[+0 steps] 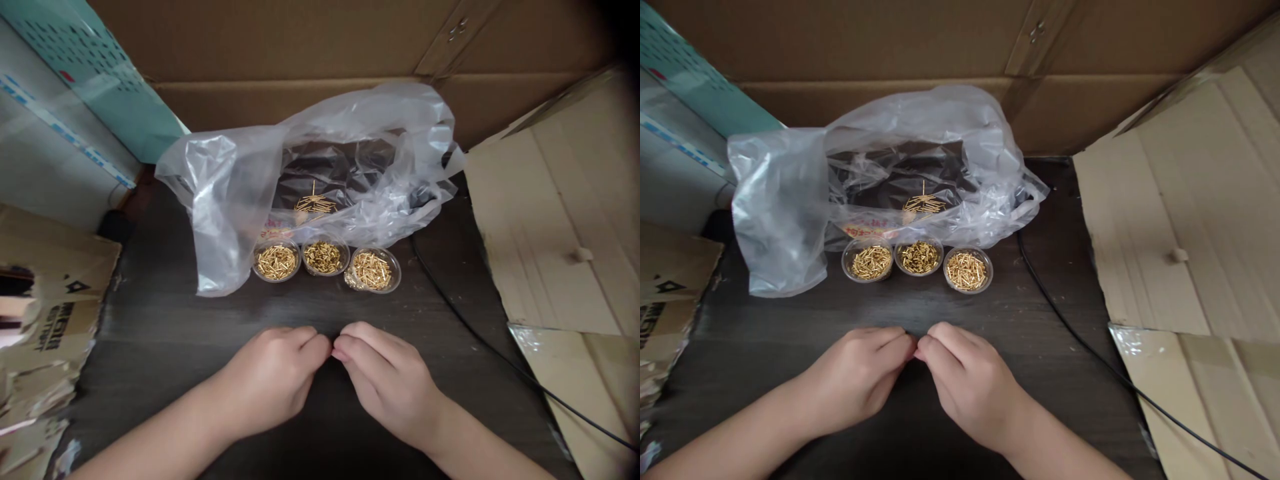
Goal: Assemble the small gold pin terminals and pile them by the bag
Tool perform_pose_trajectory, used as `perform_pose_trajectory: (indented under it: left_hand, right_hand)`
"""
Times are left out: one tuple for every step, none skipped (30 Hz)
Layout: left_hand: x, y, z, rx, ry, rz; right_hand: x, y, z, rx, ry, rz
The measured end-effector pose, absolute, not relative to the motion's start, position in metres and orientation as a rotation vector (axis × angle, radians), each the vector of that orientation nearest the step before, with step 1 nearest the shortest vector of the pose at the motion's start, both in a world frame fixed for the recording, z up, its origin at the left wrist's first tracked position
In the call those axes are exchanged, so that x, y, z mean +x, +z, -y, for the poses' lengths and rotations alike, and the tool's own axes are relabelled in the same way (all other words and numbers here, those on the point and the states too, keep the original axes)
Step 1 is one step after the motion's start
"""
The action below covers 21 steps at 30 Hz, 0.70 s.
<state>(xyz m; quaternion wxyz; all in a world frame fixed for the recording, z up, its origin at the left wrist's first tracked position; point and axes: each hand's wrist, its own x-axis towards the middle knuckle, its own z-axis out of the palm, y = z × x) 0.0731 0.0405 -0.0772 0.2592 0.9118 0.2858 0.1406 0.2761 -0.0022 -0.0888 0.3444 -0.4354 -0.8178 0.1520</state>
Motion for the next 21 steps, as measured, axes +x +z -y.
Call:
perform_pose_trajectory:
  left_hand:
    - [0.073,-0.077,-0.04,2.505,0.373,-0.785]
    - [0.073,-0.077,-0.04,2.534,0.365,-0.793]
    - [0.073,-0.077,-0.04,2.559,0.358,-0.801]
    - [0.072,-0.077,-0.039,2.583,0.352,-0.807]
    - [0.072,-0.076,-0.039,2.603,0.346,-0.807]
    - [0.072,-0.076,-0.039,2.622,0.343,-0.804]
    - [0.072,-0.075,-0.039,2.64,0.334,-0.797]
    - [0.072,-0.075,-0.038,2.658,0.327,-0.79]
    - [0.072,-0.075,-0.039,2.675,0.319,-0.781]
    - [0.071,-0.074,-0.039,2.688,0.312,-0.765]
    - [0.071,-0.074,-0.039,2.697,0.306,-0.746]
    - [0.071,-0.073,-0.04,2.698,0.307,-0.728]
    - [0.071,-0.072,-0.04,2.687,0.315,-0.707]
    - [0.071,-0.072,-0.041,2.666,0.328,-0.69]
    - [0.071,-0.071,-0.042,2.636,0.344,-0.679]
    - [0.071,-0.07,-0.043,2.602,0.363,-0.673]
    - [0.07,-0.07,-0.043,2.566,0.378,-0.668]
    - [0.07,-0.069,-0.044,2.531,0.388,-0.666]
    - [0.069,-0.069,-0.044,2.498,0.392,-0.664]
    - [0.069,-0.068,-0.044,2.464,0.394,-0.664]
    - [0.069,-0.068,-0.044,2.432,0.396,-0.662]
  right_hand:
    - [0.276,-0.088,0.002,-1.136,0.429,2.113]
    - [0.277,-0.088,0.001,-1.141,0.466,2.1]
    - [0.278,-0.087,-0.001,-1.142,0.507,2.083]
    - [0.28,-0.086,-0.002,-1.142,0.553,2.059]
    - [0.281,-0.085,-0.004,-1.138,0.608,2.036]
    - [0.283,-0.084,-0.005,-1.132,0.667,2.016]
    - [0.285,-0.084,-0.007,-1.121,0.722,2.004]
    - [0.287,-0.083,-0.008,-1.109,0.774,2.0]
    - [0.288,-0.083,-0.009,-1.103,0.82,1.998]
    - [0.289,-0.083,-0.01,-1.101,0.862,1.997]
    - [0.289,-0.082,-0.01,-1.1,0.9,1.993]
    - [0.289,-0.082,-0.01,-1.102,0.934,1.985]
    - [0.288,-0.082,-0.01,-1.099,0.967,1.972]
    - [0.288,-0.082,-0.01,-1.092,0.998,1.956]
    - [0.287,-0.082,-0.01,-1.079,1.032,1.942]
    - [0.287,-0.082,-0.01,-1.064,1.067,1.931]
    - [0.287,-0.081,-0.009,-1.055,1.101,1.923]
    - [0.287,-0.081,-0.009,-1.053,1.132,1.922]
    - [0.288,-0.08,-0.009,-1.055,1.156,1.927]
    - [0.288,-0.079,-0.009,-1.056,1.174,1.936]
    - [0.289,-0.079,-0.009,-1.052,1.184,1.943]
